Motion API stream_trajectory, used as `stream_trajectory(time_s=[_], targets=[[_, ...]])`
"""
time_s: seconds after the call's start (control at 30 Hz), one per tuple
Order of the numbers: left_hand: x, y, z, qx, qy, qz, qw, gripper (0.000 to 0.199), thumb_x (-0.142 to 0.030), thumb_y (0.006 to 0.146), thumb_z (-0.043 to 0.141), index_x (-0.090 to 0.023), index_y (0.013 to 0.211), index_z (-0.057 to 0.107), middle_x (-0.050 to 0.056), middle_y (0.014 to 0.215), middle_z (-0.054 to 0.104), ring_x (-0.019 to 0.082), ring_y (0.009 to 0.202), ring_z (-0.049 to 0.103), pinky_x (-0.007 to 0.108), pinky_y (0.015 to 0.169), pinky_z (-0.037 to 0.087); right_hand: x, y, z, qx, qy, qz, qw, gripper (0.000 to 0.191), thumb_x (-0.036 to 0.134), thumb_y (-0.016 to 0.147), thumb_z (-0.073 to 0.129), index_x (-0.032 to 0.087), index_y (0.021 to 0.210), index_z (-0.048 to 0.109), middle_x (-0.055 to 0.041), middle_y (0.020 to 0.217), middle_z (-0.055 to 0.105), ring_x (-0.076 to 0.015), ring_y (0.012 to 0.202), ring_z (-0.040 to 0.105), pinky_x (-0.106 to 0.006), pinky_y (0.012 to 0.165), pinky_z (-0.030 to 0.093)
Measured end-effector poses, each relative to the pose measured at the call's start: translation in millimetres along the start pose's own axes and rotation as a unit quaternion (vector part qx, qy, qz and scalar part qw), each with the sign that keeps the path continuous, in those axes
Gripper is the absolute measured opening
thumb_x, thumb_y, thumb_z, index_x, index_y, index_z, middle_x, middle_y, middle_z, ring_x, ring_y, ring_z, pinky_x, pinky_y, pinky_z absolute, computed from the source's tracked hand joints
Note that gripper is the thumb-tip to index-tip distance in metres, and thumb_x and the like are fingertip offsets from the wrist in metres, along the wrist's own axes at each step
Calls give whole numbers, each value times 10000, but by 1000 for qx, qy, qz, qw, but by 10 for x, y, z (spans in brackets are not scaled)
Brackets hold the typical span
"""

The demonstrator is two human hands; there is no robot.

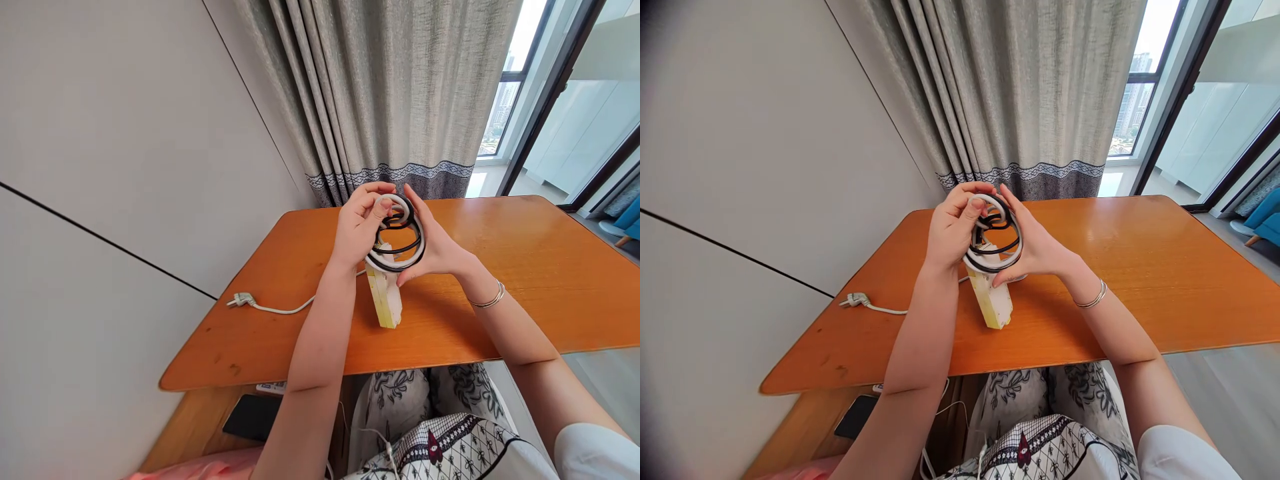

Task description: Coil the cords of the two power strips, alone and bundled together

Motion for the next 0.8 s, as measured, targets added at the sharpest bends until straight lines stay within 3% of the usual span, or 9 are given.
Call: stream_trajectory(time_s=[0.23,0.47,0.57,0.67,0.8], targets=[[83,25,15,-74,-46,-20,996,521,-696,855,636,-204,685,635,83,1095,719,196,970,696,328,868,583,-69,-25,-2,-53,-12,-6,999,1171,608,568,923,273,1559,396,-141,1531,499,-353,1399,510,-496,1105,529],[57,-2,85,-82,-42,-39,995,548,-732,822,646,-205,673,621,51,967,711,157,819,689,293,789,582,-174,-21,-46,-99,22,35,994,1037,705,586,866,265,1459,521,-112,1395,616,-321,1281,610,-470,1070,553],[28,-22,117,-100,-37,-29,994,538,-721,849,623,-209,684,603,47,949,705,165,857,699,291,807,575,-184,-21,10,-106,32,35,993,1061,741,584,846,282,1470,483,-117,1443,567,-324,1332,571,-462,1079,542],[21,-43,157,-154,-41,-11,987,530,-708,881,590,-212,694,576,41,926,701,173,896,703,293,835,568,-127,1,151,-122,54,18,991,1171,799,557,819,328,1526,359,-128,1566,428,-335,1418,490,-483,1100,524],[6,-93,254,-208,-44,-14,977,541,-721,913,519,-215,729,568,33,900,703,168,912,695,282,817,562,-24,70,306,-185,69,36,980,1292,769,496,869,363,1553,246,-139,1643,302,-359,1480,411,-549,1162,460]])
Point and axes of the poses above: each hand's wrist, its own y-axis towards the middle knuckle, its own z-axis out of the palm, x = y × z, the point moved 1 cm from there along y, towards the middle knuckle
